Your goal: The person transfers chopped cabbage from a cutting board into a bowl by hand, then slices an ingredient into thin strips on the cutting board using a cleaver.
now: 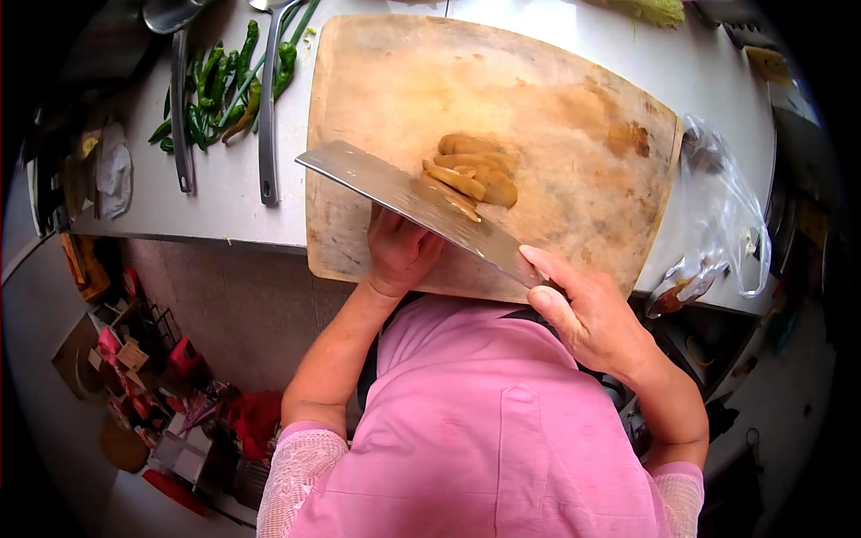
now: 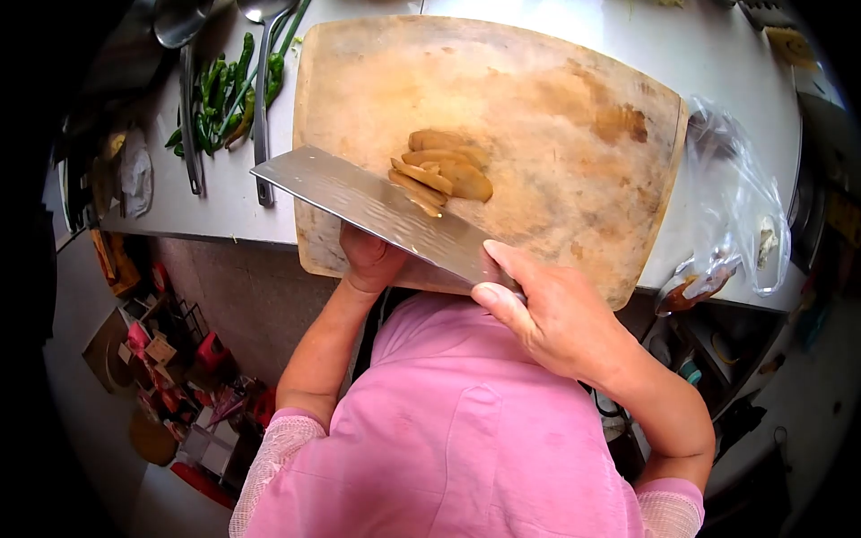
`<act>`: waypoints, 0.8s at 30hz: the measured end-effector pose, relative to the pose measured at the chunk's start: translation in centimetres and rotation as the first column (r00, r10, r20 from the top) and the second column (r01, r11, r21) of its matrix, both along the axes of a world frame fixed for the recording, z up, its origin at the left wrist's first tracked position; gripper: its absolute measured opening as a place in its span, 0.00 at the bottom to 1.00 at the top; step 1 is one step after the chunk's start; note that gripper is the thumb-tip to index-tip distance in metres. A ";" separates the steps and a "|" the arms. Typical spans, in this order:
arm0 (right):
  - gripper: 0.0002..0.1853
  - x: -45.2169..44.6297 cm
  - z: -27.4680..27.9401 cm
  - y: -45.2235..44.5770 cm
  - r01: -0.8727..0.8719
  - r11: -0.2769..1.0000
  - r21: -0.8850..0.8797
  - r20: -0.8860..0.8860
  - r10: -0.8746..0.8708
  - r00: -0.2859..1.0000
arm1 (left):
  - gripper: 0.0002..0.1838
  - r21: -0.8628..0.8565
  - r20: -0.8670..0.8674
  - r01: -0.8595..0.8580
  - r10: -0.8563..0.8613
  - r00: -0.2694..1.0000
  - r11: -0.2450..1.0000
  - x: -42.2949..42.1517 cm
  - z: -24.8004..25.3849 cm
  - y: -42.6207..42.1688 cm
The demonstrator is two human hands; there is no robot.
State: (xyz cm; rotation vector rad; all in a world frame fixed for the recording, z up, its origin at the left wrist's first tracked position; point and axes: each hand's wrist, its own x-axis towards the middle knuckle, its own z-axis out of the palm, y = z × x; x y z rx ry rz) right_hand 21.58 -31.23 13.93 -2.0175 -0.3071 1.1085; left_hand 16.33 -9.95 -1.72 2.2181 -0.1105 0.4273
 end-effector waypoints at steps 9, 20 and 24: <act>0.24 -1.4 0.4 -2.5 -0.021 0.999 -0.047 0.073 0.024 0.997 | 0.17 0.057 0.010 0.021 -0.021 1.000 0.998 -0.3 -0.1 0.1; 0.24 -0.9 0.1 -2.6 0.022 0.998 -0.056 -0.021 -0.023 1.000 | 0.17 -0.052 -0.195 -0.046 0.035 0.980 0.998 -0.8 -0.7 -0.3; 0.24 -0.4 -0.4 -1.6 -0.006 0.998 -0.057 0.077 0.010 0.997 | 0.17 -0.023 -0.117 -0.018 0.015 0.993 1.000 -0.9 -0.5 -0.1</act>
